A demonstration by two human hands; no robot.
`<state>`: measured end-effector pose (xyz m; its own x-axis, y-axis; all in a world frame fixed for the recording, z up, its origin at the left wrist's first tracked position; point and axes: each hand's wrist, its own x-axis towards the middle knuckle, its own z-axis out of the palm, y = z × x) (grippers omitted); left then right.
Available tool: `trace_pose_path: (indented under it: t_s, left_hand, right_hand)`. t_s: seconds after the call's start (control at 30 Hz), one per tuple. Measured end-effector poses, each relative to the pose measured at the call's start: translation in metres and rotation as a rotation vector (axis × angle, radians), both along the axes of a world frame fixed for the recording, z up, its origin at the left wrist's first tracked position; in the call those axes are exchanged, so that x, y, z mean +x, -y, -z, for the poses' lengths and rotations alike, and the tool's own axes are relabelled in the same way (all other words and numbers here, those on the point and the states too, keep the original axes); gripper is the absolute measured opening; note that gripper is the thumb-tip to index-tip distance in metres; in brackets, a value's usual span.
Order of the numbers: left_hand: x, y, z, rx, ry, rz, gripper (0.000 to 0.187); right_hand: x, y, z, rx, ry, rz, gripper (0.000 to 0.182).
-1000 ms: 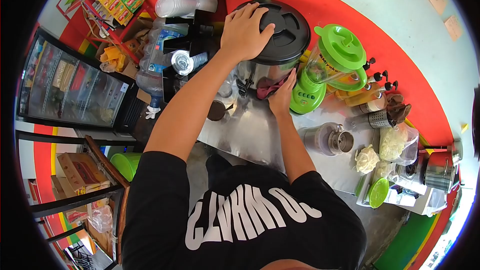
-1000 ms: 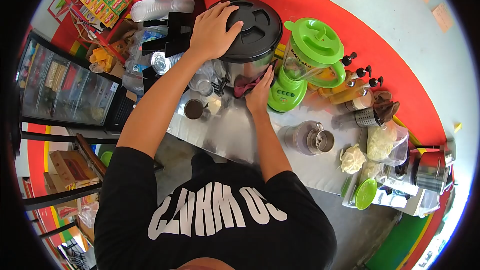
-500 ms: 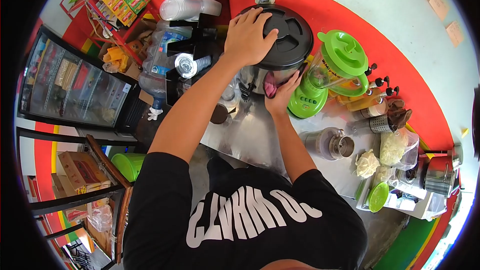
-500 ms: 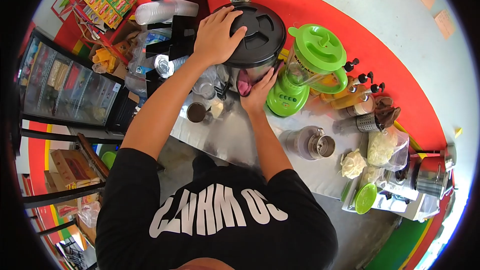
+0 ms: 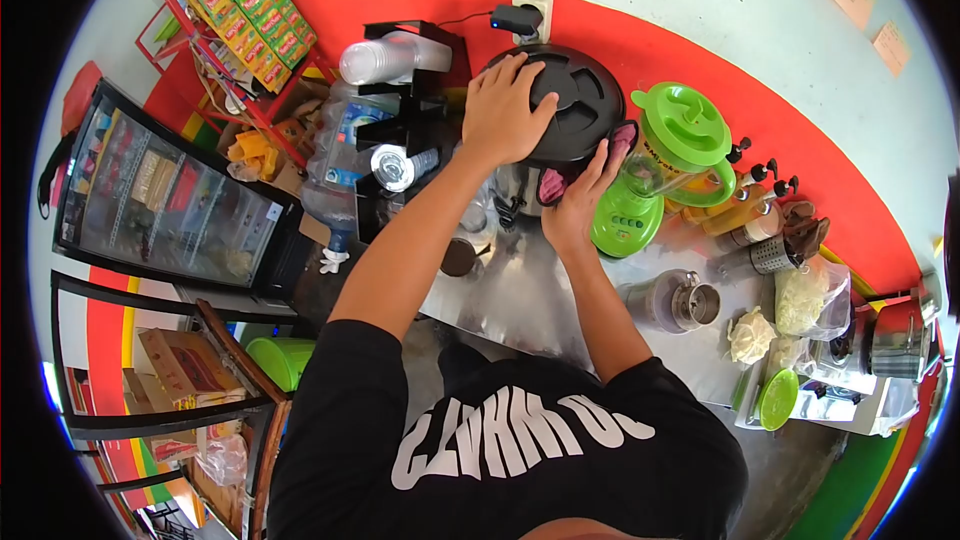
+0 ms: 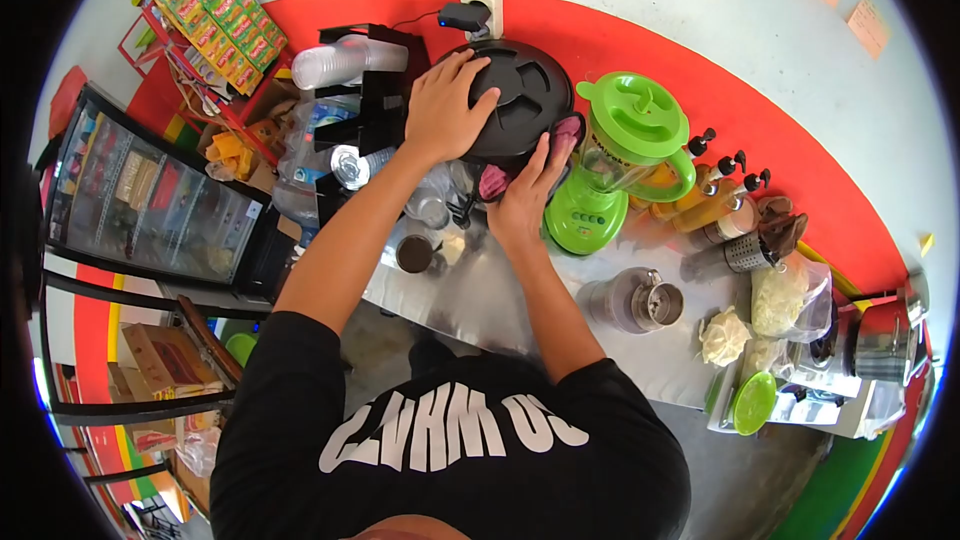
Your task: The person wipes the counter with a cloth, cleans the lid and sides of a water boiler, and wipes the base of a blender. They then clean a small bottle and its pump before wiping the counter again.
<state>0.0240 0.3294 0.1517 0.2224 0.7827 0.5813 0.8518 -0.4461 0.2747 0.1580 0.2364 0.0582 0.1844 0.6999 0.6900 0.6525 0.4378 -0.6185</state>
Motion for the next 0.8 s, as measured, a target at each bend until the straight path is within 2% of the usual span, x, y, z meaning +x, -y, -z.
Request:
trace_pose_path:
  t_s: [0.03, 0.1, 0.17, 0.23, 0.27, 0.3, 0.4, 0.53, 0.63, 0.7, 0.77, 0.8]
  left_hand:
    - [0.0, 0.0, 0.0, -0.01, 0.013, 0.009, 0.055]
    - [0.0, -0.001, 0.001, -0.022, 0.014, 0.014, 0.055]
    - [0.0, -0.002, 0.002, -0.019, 0.017, -0.001, 0.055]
    - [0.0, -0.001, 0.003, -0.027, 0.015, -0.002, 0.055]
    - [0.0, -0.001, 0.002, -0.019, 0.013, -0.001, 0.054]
    - [0.0, -0.002, 0.002, -0.023, 0.015, 0.004, 0.054]
    - [0.0, -0.002, 0.002, -0.019, 0.027, 0.006, 0.054]
    - [-0.003, -0.002, 0.003, -0.012, 0.048, 0.029, 0.054]
    - [-0.004, -0.001, 0.005, -0.006, 0.063, 0.037, 0.054]
    - [-0.004, -0.002, 0.004, -0.008, 0.074, 0.037, 0.054]
    - [-0.004, -0.001, 0.003, -0.015, 0.097, 0.029, 0.054]
    - [-0.004, 0.0, 0.003, -0.027, 0.103, 0.032, 0.054]
  right_hand:
    - [-0.001, -0.002, 0.004, 0.006, -0.012, 0.003, 0.111]
    - [0.004, -0.006, 0.029, 0.15, 0.254, 0.009, 0.111]
    - [0.011, -0.007, 0.059, 0.166, 0.264, -0.042, 0.106]
    - [0.018, 0.002, 0.074, 0.064, 0.505, -0.121, 0.097]
    - [0.022, 0.007, 0.08, -0.015, 0.556, -0.177, 0.086]
    - [0.023, 0.01, 0.085, -0.02, 0.558, -0.173, 0.086]
    - [0.021, 0.017, 0.101, -0.232, 0.751, -0.401, 0.072]
    - [0.024, 0.029, 0.132, -0.384, 0.667, -0.432, 0.069]
    - [0.038, 0.036, 0.144, -0.422, 0.613, -0.412, 0.068]
    - [0.045, 0.044, 0.147, -0.357, 0.525, -0.421, 0.075]
    - [0.049, 0.051, 0.145, -0.314, 0.116, -0.325, 0.08]
    - [0.05, 0.048, 0.141, -0.205, 0.073, -0.255, 0.084]
